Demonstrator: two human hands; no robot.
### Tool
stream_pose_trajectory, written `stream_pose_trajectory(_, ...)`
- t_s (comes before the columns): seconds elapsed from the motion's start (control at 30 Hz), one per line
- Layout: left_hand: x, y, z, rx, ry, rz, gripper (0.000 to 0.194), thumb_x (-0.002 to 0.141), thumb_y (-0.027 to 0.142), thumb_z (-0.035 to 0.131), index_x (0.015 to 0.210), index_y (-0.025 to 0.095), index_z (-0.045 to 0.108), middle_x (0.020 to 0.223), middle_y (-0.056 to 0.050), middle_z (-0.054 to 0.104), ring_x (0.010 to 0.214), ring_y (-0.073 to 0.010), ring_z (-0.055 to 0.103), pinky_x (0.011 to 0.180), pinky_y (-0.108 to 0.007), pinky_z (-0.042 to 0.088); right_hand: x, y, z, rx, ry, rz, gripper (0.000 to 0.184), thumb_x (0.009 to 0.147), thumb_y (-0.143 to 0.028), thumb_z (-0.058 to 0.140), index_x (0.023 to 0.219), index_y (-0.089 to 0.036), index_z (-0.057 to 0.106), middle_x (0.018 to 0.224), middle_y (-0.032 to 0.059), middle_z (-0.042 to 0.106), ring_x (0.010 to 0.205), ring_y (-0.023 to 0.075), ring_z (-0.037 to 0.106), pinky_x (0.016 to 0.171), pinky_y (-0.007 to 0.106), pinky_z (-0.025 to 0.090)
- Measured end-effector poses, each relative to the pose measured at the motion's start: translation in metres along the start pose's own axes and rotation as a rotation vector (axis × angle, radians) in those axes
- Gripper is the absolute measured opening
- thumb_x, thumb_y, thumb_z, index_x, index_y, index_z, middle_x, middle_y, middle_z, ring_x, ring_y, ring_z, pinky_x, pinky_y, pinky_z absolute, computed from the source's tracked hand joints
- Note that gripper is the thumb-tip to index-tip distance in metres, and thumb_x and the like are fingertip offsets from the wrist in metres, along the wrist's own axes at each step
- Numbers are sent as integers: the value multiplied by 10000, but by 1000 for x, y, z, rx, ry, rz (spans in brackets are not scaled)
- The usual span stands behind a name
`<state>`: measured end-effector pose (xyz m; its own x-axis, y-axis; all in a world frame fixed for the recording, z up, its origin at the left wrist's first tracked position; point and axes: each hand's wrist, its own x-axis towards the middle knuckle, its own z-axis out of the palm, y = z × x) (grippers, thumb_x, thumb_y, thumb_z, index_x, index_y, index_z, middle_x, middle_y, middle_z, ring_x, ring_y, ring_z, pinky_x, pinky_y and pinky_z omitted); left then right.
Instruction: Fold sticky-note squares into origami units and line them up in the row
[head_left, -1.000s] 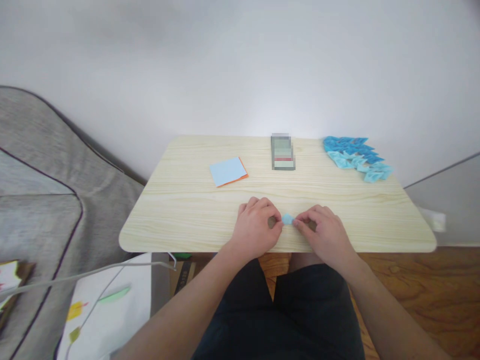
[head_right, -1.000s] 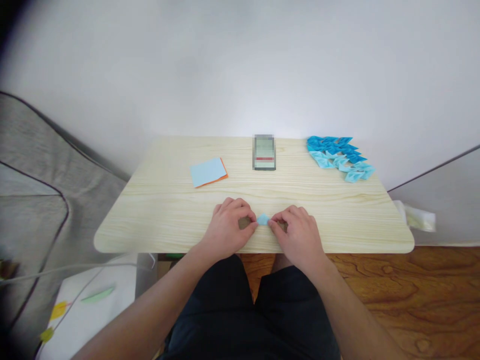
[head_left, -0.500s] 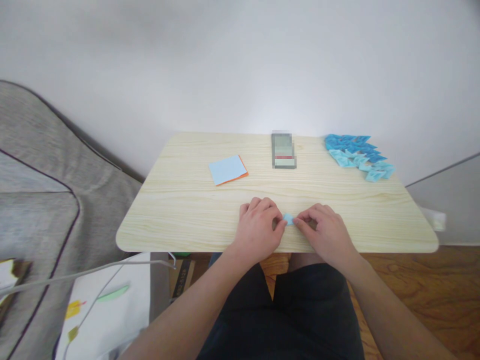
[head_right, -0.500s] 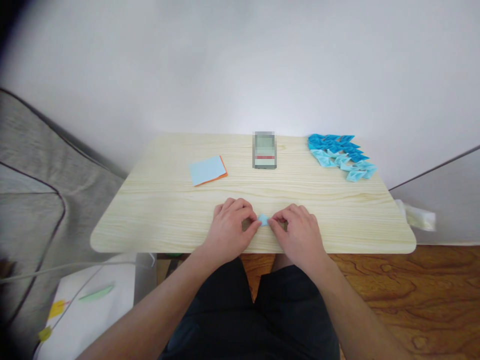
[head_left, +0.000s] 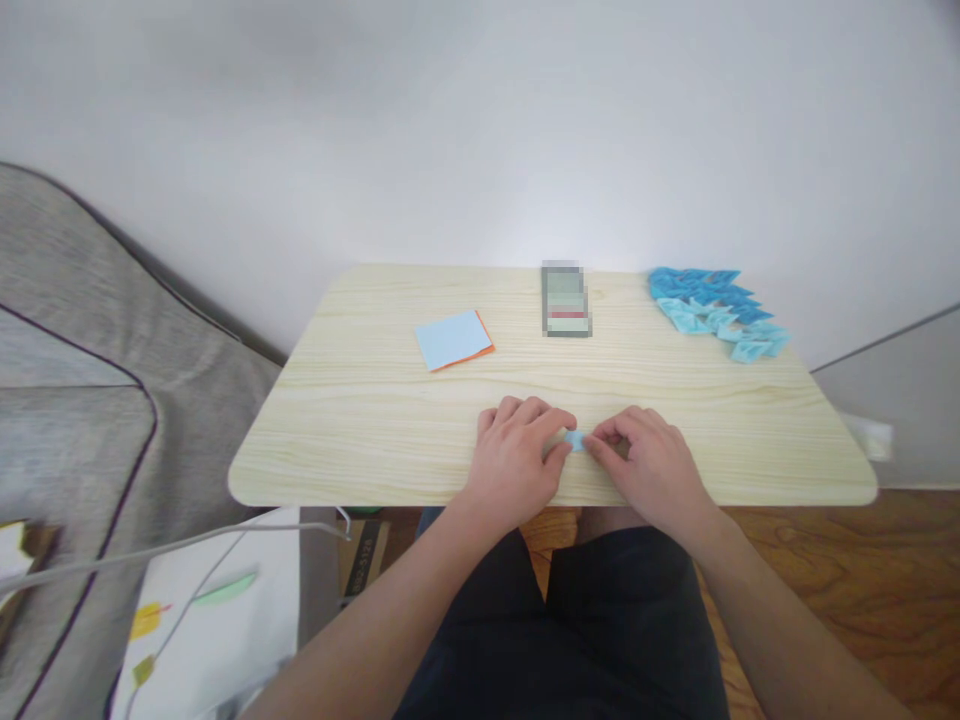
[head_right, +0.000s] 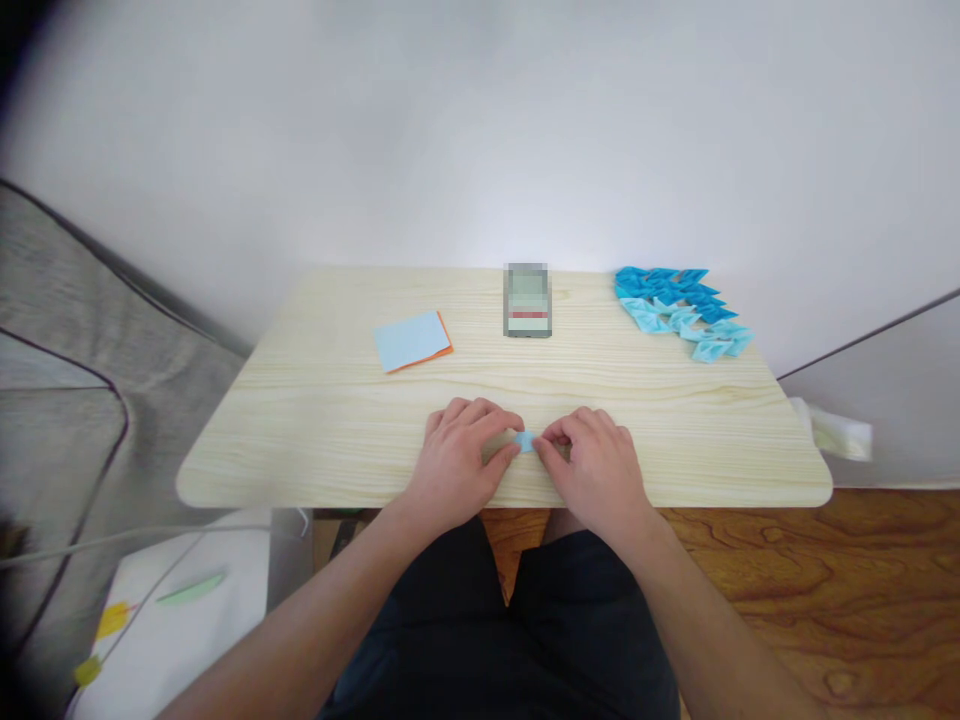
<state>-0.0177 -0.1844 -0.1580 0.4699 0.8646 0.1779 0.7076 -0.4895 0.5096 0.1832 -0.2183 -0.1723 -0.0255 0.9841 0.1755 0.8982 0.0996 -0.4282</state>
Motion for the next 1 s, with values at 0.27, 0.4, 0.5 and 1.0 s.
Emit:
stream_pose_trajectory(0.27,0,-5,3,-29,13,17,149,955,355,618,1016,345,753,1122,-24,669,1102,-270,519,931,-468,379,-4,2,3,3,21,-10,173,936,-414,641,862,-267,693,884,51,686,905,272,601,780,421,431)
stream_pose_trajectory(0.4,1,-5,3,-27,14,25,170,951,383,627,1065,365,752,1124,-22,671,1094,-270,524,929,-469,378,-5,1,4,-7,18,1,175,948,-411,627,873,-266,690,900,55,680,923,282,595,796,431,425)
stream_pose_trajectory(0.5,1,-5,3,-17,10,25,180,946,373,636,1083,374,752,1130,-22,669,1094,-270,525,929,-470,380,-5,0,4,-6,19,3,169,950,-406,626,880,-265,688,904,55,676,930,282,592,806,432,425)
stream_pose_trajectory(1.0,2,-7,-4,40,-51,43,191,926,331,660,1103,362,725,1160,-27,625,1114,-263,521,923,-448,383,-5,3,4,115,31,70,165,898,-393,696,916,-244,628,874,19,664,867,230,584,772,362,404)
